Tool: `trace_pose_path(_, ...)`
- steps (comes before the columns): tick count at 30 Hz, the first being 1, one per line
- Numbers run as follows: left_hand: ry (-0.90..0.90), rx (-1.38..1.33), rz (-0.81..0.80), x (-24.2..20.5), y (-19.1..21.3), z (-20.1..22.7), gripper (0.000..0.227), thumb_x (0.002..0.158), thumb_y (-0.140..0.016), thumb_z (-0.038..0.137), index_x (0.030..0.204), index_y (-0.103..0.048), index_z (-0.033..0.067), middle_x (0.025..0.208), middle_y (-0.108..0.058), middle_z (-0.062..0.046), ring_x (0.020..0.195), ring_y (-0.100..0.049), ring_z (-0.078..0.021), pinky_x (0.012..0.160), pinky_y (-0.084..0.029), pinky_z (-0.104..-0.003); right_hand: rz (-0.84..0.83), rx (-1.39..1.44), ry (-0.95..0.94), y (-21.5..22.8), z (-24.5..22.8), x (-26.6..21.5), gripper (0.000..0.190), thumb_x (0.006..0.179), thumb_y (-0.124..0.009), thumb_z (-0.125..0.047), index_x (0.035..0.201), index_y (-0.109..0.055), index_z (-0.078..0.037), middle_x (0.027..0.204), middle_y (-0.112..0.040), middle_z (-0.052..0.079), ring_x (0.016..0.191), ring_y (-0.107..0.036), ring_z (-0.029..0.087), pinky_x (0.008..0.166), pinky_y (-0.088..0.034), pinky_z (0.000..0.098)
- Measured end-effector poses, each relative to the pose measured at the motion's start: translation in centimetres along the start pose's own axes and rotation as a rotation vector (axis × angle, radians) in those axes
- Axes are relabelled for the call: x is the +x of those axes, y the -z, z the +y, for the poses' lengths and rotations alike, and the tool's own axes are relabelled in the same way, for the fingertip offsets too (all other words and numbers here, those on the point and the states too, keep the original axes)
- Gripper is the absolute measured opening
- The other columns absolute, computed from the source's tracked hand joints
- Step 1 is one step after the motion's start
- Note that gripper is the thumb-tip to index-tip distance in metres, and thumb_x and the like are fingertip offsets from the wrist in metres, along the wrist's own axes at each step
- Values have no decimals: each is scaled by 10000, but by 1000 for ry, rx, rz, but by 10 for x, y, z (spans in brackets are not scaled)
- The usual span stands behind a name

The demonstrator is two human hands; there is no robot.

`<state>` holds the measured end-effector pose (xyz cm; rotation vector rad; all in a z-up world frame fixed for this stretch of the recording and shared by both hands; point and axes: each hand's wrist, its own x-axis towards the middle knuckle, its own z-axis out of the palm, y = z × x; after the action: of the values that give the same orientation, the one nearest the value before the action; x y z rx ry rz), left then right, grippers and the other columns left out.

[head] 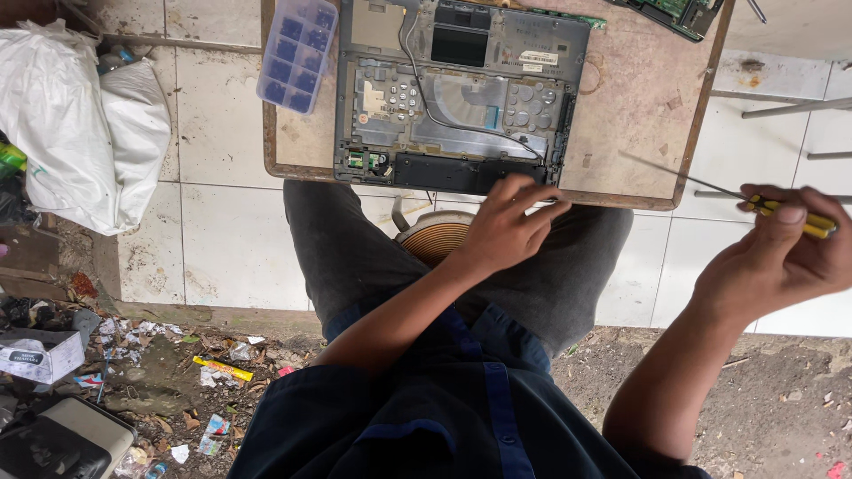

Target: The person uses a screwdriver to remove screws from a disassembled electronic device on a table. They then insert a small circuit board into a slot on the device and secure it by tightening screws with the screwdriver.

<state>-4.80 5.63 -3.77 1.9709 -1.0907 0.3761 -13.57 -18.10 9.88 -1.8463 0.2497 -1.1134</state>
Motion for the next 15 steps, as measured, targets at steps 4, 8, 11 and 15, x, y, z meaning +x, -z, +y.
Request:
trace_pose_path(4,63,207,-74,32,9,-18,434,1016,-762,296,1421,-617,242,1476,-587,4,1267,-569,-293,956,-546,-467,-192,-237,177,-15,-1,14,172,1235,-598,-3,1209,-652,158,903,-682,284,873,-631,358,933,-498,493)
trace_pose_path(8,132,407,-286,46,9,-23,421,1109,-565,522,1491,-615,355,1661,-424,-17,1404,-509,-310,953,-478,-522,-450,-339,102,-33,15,15,198,1193,-824,17,1358,-800,123,998,-611,198,876,-534,273,793,-434,386)
trace_pose_path(11,148,378,-248,46,10,-20,323,1095,-585,457,1365,-733,358,1641,-432,-9,1391,-503,-314,955,-451,-553,-528,-360,24,-44,25,12,175,1159,-858,24,1328,-827,56,919,-582,144,774,-499,217,724,-435,344)
trace_pose_path(15,99,357,-141,45,10,-22,264,1067,-647,415,1266,-761,283,1553,-529,-14,1344,-542,-320,958,-453,-554,-577,-379,69,-54,46,10,171,1126,-880,23,1290,-837,44,890,-629,157,772,-545,241,704,-457,363)
